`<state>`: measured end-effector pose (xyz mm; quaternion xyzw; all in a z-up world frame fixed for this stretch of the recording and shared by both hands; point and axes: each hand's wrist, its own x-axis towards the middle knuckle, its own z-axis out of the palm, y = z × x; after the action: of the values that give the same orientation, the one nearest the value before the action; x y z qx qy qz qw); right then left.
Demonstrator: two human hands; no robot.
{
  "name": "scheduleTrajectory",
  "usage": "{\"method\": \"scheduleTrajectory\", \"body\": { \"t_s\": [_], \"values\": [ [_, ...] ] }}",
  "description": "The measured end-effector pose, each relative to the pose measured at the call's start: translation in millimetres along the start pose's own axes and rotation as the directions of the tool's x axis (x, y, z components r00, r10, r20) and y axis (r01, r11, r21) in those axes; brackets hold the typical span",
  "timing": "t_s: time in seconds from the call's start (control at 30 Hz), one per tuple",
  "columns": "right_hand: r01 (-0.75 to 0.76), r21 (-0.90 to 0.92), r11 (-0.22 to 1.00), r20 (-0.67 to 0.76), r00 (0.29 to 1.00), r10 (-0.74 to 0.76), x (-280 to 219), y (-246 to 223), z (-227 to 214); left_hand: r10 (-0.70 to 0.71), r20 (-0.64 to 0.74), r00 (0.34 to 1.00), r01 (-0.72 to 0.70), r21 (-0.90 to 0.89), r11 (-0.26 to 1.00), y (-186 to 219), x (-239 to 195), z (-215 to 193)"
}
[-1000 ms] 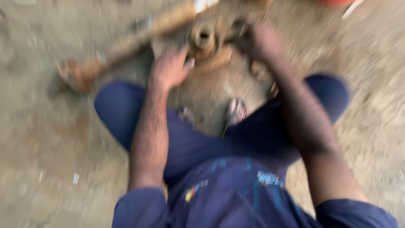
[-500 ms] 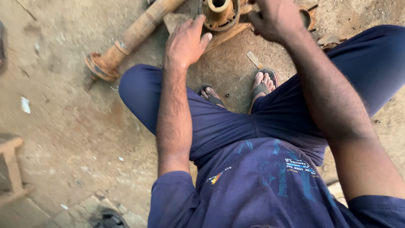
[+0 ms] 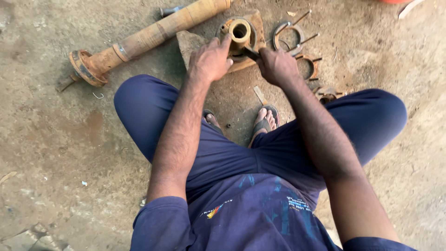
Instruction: The person sits on the ground and uses a hammer and chisel to chip away at a cylindrical metal part placed on a wooden block. They repeatedly strike the part, adjust its position, and continue chipping along its edge.
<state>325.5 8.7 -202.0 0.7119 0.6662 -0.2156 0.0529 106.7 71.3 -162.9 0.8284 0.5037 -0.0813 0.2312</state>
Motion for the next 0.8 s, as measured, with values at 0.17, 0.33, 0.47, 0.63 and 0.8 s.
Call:
{"method": "scheduleTrajectory", "body": {
  "t_s": [0.17, 0.33, 0.47, 0.63, 0.8],
  "values": [
    [0.018, -0.112, 0.994, 0.044, 0.999, -0.013, 7.2, -1.0, 38.5, -0.036, -0.003, 0.999, 0.036, 0.022, 0.999, 6.6, 8.4, 7.4],
    [0.05, -0.049, 0.998, 0.002, 0.999, -0.05, -0.4, -17.0, 41.2, -0.022, -0.001, 1.0, 0.022, 0.025, 0.999, 6.9, 15.0, 9.3],
    [-0.122, -0.037, 0.992, 0.215, 0.968, 0.127, -3.6, -24.0, 26.2, 0.0, -0.03, 1.0, 0.001, 0.033, 0.999, 4.8, 14.7, 17.1],
    [-0.151, 0.039, 0.988, 0.213, 0.967, 0.14, 0.2, -18.3, 28.0, -0.018, -0.011, 1.0, 0.019, 0.066, 0.998, 2.5, 14.0, 14.7],
    [-0.065, 0.183, 0.981, -0.107, 0.991, 0.085, -12.8, -2.3, 56.2, 0.037, -0.084, 0.996, -0.035, 0.028, 0.999, -7.9, 14.8, 28.9]
  ]
}}
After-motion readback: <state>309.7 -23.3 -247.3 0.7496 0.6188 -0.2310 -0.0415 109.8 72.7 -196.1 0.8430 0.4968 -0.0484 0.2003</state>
